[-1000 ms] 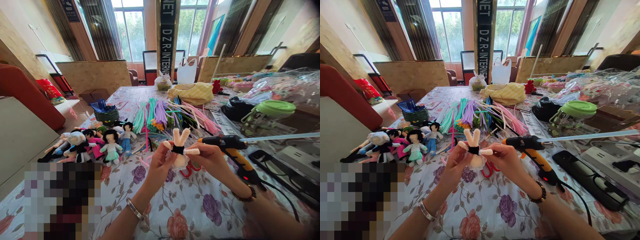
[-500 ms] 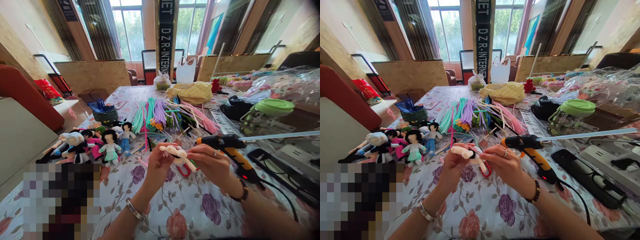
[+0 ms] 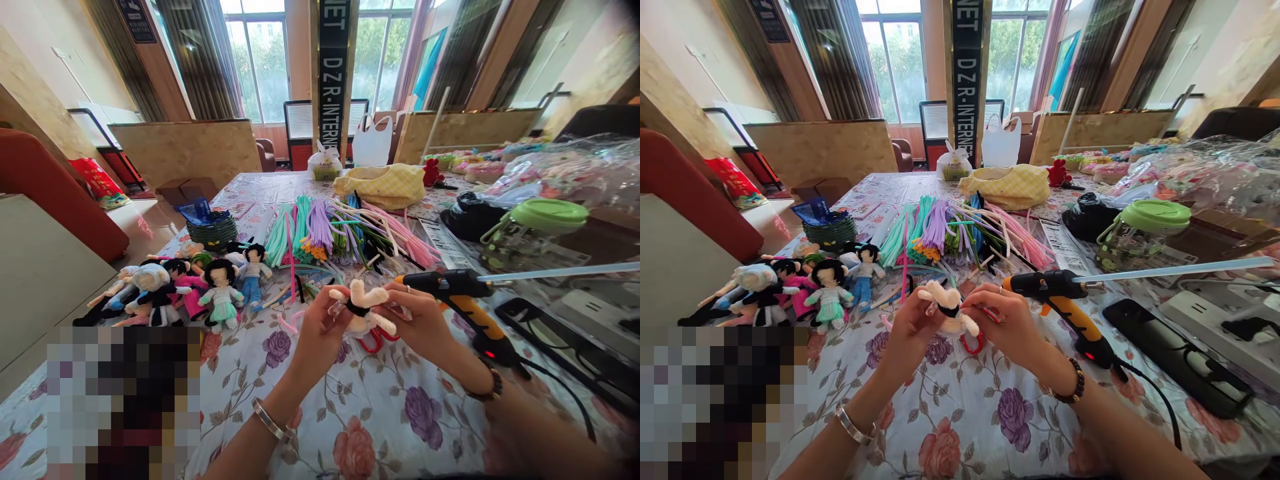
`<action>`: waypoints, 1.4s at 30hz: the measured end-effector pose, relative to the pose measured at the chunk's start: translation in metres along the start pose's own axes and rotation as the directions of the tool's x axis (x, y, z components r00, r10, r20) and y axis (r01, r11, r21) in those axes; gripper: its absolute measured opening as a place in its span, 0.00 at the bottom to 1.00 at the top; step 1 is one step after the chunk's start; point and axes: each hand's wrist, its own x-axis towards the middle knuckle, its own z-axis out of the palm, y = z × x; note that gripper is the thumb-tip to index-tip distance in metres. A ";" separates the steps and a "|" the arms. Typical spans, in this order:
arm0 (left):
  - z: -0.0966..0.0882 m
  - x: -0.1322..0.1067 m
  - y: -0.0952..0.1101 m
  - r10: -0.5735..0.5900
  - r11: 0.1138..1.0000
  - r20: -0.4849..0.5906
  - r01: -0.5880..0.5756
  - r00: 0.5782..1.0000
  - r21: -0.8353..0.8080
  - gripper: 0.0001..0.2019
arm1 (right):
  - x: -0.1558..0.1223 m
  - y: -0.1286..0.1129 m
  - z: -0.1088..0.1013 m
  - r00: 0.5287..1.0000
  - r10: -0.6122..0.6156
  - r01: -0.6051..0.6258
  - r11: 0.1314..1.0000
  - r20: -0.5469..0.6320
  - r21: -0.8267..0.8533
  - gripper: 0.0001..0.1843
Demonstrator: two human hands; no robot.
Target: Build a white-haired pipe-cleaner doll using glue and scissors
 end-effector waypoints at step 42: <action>0.006 0.003 -0.001 -0.114 0.991 -0.136 0.104 0.984 -0.083 0.16 | -0.002 -0.006 0.002 0.900 0.370 -0.404 0.906 0.229 0.128 0.13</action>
